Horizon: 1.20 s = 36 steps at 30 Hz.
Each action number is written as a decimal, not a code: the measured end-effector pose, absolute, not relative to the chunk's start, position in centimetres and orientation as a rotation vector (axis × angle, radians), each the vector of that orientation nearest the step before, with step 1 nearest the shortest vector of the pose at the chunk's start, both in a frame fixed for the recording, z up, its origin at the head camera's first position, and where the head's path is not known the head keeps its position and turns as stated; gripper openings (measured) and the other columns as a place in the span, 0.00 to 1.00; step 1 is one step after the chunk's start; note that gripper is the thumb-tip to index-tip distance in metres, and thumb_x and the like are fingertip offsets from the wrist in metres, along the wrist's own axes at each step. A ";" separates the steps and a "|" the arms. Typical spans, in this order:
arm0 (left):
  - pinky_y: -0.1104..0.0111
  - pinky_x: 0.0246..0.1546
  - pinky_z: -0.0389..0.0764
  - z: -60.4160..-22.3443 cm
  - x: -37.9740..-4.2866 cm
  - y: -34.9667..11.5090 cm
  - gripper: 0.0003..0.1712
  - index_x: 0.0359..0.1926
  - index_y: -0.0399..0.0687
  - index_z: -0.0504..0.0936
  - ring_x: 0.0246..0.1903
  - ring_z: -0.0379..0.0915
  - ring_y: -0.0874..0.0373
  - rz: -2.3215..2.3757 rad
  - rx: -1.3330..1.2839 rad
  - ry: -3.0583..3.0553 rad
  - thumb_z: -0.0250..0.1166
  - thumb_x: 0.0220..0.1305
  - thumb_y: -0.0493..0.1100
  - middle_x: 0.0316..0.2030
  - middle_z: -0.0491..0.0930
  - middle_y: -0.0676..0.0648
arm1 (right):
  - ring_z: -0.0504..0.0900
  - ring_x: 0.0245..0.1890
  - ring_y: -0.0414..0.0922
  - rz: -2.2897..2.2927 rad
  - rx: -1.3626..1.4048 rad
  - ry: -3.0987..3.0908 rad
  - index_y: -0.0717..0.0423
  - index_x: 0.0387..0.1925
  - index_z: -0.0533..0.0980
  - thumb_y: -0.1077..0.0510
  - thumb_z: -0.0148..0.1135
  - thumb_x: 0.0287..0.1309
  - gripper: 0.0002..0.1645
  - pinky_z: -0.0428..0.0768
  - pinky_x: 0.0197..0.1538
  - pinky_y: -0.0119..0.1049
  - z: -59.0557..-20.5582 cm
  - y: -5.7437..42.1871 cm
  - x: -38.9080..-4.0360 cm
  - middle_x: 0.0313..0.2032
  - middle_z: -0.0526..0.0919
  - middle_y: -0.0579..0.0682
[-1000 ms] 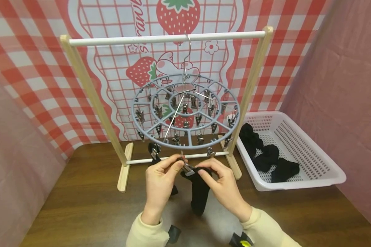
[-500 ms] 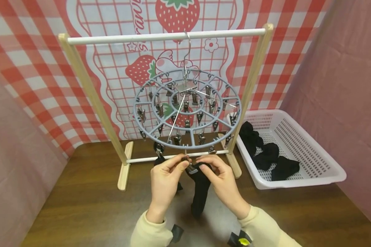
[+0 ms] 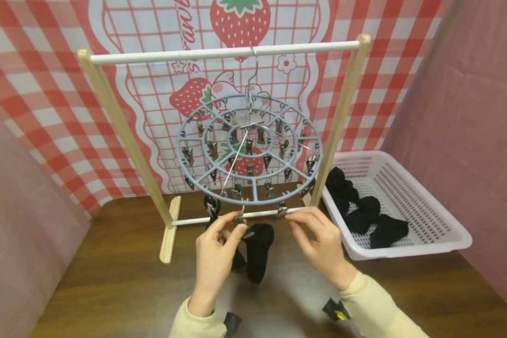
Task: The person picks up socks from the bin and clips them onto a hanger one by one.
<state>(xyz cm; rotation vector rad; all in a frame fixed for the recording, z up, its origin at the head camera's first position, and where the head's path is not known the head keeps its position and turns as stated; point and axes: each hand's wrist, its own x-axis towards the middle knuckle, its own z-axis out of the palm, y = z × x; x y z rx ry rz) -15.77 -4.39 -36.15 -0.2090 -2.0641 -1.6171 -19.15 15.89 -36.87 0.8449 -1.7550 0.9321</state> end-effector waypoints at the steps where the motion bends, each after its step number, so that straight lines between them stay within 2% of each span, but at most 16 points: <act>1: 0.76 0.14 0.58 -36.1 -15.7 -4.7 0.14 0.45 0.46 0.86 0.16 0.62 0.70 -1.584 -0.195 -2.071 0.71 0.57 0.39 0.23 0.82 0.46 | 0.80 0.31 0.48 0.848 0.848 -1.705 0.62 0.33 0.83 0.59 0.59 0.65 0.11 0.77 0.40 0.31 -36.5 16.4 -19.7 0.31 0.84 0.55; 5: 0.75 0.16 0.59 -35.8 -15.5 -5.9 0.16 0.46 0.49 0.86 0.20 0.65 0.70 -1.426 -0.170 -2.095 0.73 0.54 0.40 0.25 0.84 0.49 | 0.78 0.33 0.56 0.602 0.810 -1.637 0.63 0.37 0.82 0.58 0.58 0.64 0.12 0.73 0.39 0.45 -34.9 18.4 -21.8 0.36 0.83 0.59; 7: 0.75 0.19 0.60 -35.7 -15.4 -6.4 0.16 0.45 0.50 0.86 0.22 0.67 0.70 -1.341 -0.163 -2.095 0.74 0.54 0.40 0.28 0.86 0.50 | 0.78 0.39 0.59 0.549 0.782 -1.696 0.62 0.43 0.81 0.60 0.61 0.60 0.11 0.73 0.42 0.49 -34.2 19.3 -22.6 0.42 0.82 0.61; 10: 0.75 0.19 0.59 -35.7 -15.4 -6.9 0.15 0.45 0.49 0.86 0.23 0.66 0.70 -1.264 -0.138 -2.083 0.73 0.54 0.38 0.26 0.84 0.49 | 0.77 0.47 0.60 0.498 0.762 -1.791 0.60 0.46 0.81 0.64 0.63 0.57 0.14 0.73 0.51 0.53 -33.5 20.0 -23.4 0.47 0.80 0.61; 12: 0.76 0.18 0.59 -35.8 -15.5 -7.3 0.15 0.46 0.47 0.86 0.23 0.65 0.70 -1.268 -0.125 -2.059 0.72 0.55 0.36 0.26 0.83 0.47 | 0.77 0.50 0.60 0.499 0.758 -1.807 0.59 0.44 0.82 0.68 0.64 0.52 0.15 0.73 0.55 0.53 -33.2 20.0 -23.7 0.48 0.81 0.60; 16: 0.76 0.19 0.61 -35.9 -15.8 -7.5 0.16 0.47 0.45 0.85 0.26 0.67 0.70 -1.279 -0.090 -2.025 0.70 0.57 0.34 0.31 0.83 0.44 | 0.79 0.48 0.59 0.504 0.790 -1.747 0.59 0.37 0.83 0.70 0.63 0.52 0.10 0.74 0.56 0.52 -32.9 19.3 -23.9 0.44 0.83 0.59; 21: 0.72 0.33 0.67 -36.1 -15.9 -6.9 0.19 0.51 0.43 0.83 0.33 0.73 0.60 -1.220 -0.015 -1.972 0.69 0.57 0.31 0.41 0.84 0.43 | 0.80 0.47 0.58 0.585 0.820 -1.667 0.62 0.35 0.83 0.71 0.64 0.51 0.08 0.76 0.55 0.51 -32.9 18.1 -23.5 0.40 0.85 0.59; 25: 0.68 0.36 0.69 -36.4 -15.6 -5.8 0.21 0.53 0.39 0.80 0.36 0.73 0.55 -1.202 -0.109 -1.943 0.69 0.56 0.30 0.49 0.79 0.41 | 0.81 0.45 0.58 0.672 0.813 -1.610 0.63 0.33 0.83 0.72 0.62 0.52 0.08 0.76 0.55 0.52 -32.9 17.3 -22.8 0.36 0.86 0.58; 27: 0.70 0.36 0.69 -36.2 -15.3 -5.4 0.22 0.54 0.41 0.78 0.35 0.74 0.57 -1.252 -0.202 -1.995 0.69 0.57 0.32 0.49 0.78 0.43 | 0.82 0.45 0.58 0.689 0.810 -1.599 0.63 0.33 0.84 0.71 0.61 0.54 0.07 0.75 0.57 0.50 -32.8 17.0 -22.4 0.35 0.86 0.59; 30: 0.72 0.34 0.69 -35.5 -15.1 -5.0 0.25 0.57 0.45 0.76 0.31 0.72 0.63 -1.362 -0.310 -2.142 0.70 0.58 0.37 0.39 0.81 0.47 | 0.83 0.44 0.57 0.697 0.813 -1.596 0.63 0.32 0.84 0.67 0.60 0.60 0.07 0.75 0.60 0.48 -32.7 16.5 -21.8 0.34 0.87 0.58; 33: 0.72 0.31 0.71 -34.7 -15.3 -4.8 0.27 0.59 0.49 0.75 0.27 0.69 0.66 -1.448 -0.343 -2.269 0.71 0.59 0.40 0.35 0.83 0.47 | 0.83 0.43 0.57 0.705 0.831 -1.600 0.64 0.32 0.84 0.62 0.59 0.65 0.10 0.74 0.63 0.47 -32.7 16.1 -21.3 0.34 0.86 0.58; 34: 0.72 0.30 0.72 -34.5 -15.4 -4.8 0.27 0.59 0.49 0.75 0.27 0.69 0.66 -1.475 -0.347 -2.291 0.70 0.59 0.40 0.35 0.84 0.46 | 0.83 0.43 0.57 0.714 0.836 -1.600 0.64 0.32 0.84 0.61 0.59 0.65 0.11 0.74 0.63 0.48 -32.7 16.0 -21.2 0.34 0.86 0.58; 36: 0.73 0.28 0.73 -34.3 -15.5 -4.7 0.26 0.59 0.48 0.75 0.26 0.71 0.67 -1.518 -0.360 -2.302 0.70 0.60 0.40 0.41 0.85 0.44 | 0.83 0.43 0.58 0.731 0.843 -1.600 0.64 0.32 0.84 0.61 0.60 0.65 0.11 0.74 0.62 0.49 -32.7 15.8 -21.0 0.33 0.86 0.59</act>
